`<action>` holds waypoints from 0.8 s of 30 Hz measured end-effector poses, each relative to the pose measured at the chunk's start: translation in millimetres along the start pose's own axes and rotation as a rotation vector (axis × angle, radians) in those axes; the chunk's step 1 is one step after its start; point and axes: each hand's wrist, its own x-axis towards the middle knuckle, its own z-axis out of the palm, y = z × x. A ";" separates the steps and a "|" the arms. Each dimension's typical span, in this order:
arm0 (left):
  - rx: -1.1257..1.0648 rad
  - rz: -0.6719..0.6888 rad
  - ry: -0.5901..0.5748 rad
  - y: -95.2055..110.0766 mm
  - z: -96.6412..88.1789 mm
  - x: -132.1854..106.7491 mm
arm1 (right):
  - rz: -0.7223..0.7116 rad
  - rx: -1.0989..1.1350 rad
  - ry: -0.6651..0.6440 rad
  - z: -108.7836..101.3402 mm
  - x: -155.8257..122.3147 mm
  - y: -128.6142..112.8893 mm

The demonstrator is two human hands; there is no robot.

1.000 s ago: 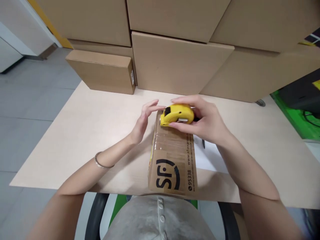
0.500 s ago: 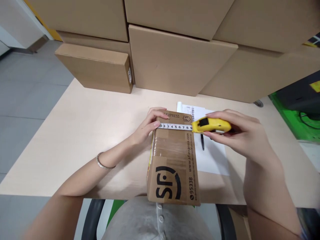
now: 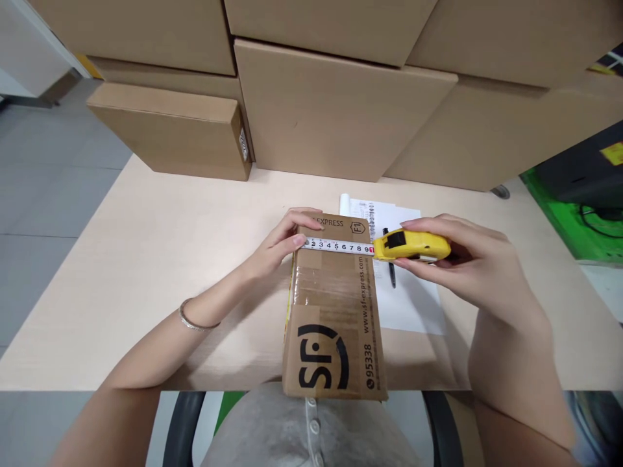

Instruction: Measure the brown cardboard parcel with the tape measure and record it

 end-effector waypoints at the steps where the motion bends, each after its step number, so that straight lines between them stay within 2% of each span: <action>1: 0.020 0.010 0.003 -1.1 -0.9 -0.1 | 0.026 0.005 -0.004 -1.1 1.7 -2.7; 4: 0.085 0.056 -0.005 -4.4 -4.6 1.0 | 0.091 -0.004 -0.043 6.0 14.6 -13.7; 9: 0.265 0.155 -0.044 5.5 -12.7 4.7 | -0.087 -0.041 -0.137 42.1 42.3 -38.1; 11: 0.369 0.155 -0.003 19.1 -13.8 -1.3 | -0.086 -0.021 -0.094 51.6 42.0 -45.5; 13: 0.479 0.142 0.107 35.4 -10.5 -16.2 | 0.008 0.046 0.006 54.1 34.5 -45.8; 14: 0.533 0.116 0.186 43.0 -6.8 -26.7 | 0.078 0.109 0.070 53.4 29.8 -42.0; 16: 0.633 0.225 0.209 53.8 4.2 -51.5 | 0.228 0.255 0.218 51.5 21.6 -26.1; 18: 0.718 0.461 0.056 56.3 17.4 -76.4 | 0.335 0.382 0.313 52.6 17.9 -2.5; 19: 0.760 0.570 -0.029 54.6 23.6 -87.4 | 0.374 0.439 0.314 54.9 17.8 9.8; 20: 0.799 0.605 -0.106 51.4 28.8 -97.0 | 0.410 0.499 0.289 58.2 18.7 21.1; 21: 0.821 0.592 -0.169 47.3 32.7 -105.0 | 0.446 0.565 0.245 61.9 20.1 30.5; 22: 0.812 0.519 -0.192 43.0 35.2 -111.5 | 0.480 0.637 0.196 65.2 21.9 37.4; 23: 0.760 0.414 -0.147 39.1 36.0 -116.7 | 0.513 0.706 0.161 67.6 23.5 41.6; 24: 0.679 0.304 -0.048 36.1 35.4 -120.9 | 0.540 0.765 0.150 68.5 24.8 43.0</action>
